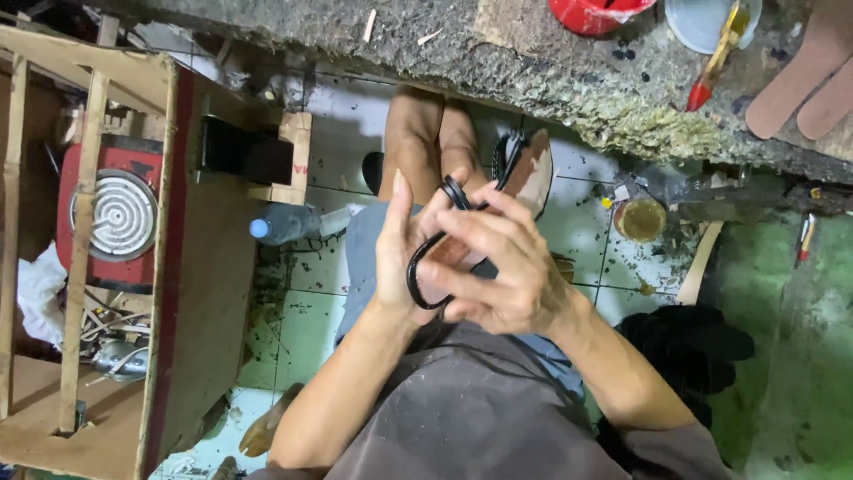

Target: Assembling a sandal by applying glue to the sole and attaching black straps in the correct positions.

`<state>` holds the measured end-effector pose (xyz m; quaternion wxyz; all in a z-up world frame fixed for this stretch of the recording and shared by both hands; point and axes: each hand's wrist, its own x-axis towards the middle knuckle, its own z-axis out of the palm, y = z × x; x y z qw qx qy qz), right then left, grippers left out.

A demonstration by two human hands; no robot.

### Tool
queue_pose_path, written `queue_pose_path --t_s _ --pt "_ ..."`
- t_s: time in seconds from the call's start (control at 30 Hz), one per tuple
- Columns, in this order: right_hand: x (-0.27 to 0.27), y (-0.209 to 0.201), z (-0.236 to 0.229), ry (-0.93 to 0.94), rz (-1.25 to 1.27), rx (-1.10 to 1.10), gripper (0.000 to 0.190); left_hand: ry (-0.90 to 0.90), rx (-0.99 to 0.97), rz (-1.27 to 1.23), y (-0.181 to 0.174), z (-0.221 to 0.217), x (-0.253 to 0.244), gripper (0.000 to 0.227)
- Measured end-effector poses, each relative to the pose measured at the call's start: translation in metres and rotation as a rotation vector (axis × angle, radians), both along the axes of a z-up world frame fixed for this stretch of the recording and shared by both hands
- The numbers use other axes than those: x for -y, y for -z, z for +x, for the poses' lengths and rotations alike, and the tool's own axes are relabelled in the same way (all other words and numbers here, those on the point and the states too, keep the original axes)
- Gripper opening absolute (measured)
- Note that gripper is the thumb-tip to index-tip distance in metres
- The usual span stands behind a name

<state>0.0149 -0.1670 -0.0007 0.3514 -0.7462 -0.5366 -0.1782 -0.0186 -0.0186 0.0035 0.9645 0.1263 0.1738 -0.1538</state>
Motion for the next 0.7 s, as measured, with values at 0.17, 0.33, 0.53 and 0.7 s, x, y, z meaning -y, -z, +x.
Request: queue_pose_path --t_s 0.17,0.33,0.53,0.7 --pt "0.004 -0.001 -0.007 -0.064 -0.037 -0.036 0.049 0.090 -0.214 0.114 -0.001 0.001 -0.005 0.069" --pt "0.008 0.001 -0.012 -0.003 -0.052 -0.150 0.053 0.113 -0.102 -0.120 0.020 0.001 -0.009 0.056" --pt "0.004 0.003 -0.009 -0.002 -0.135 -0.072 0.050 0.170 -0.131 -0.081 0.005 0.004 -0.004 0.058" --pt "0.002 -0.007 -0.001 0.010 -0.069 -0.050 0.047 0.243 -0.261 -0.029 0.013 0.005 -0.006 0.060"
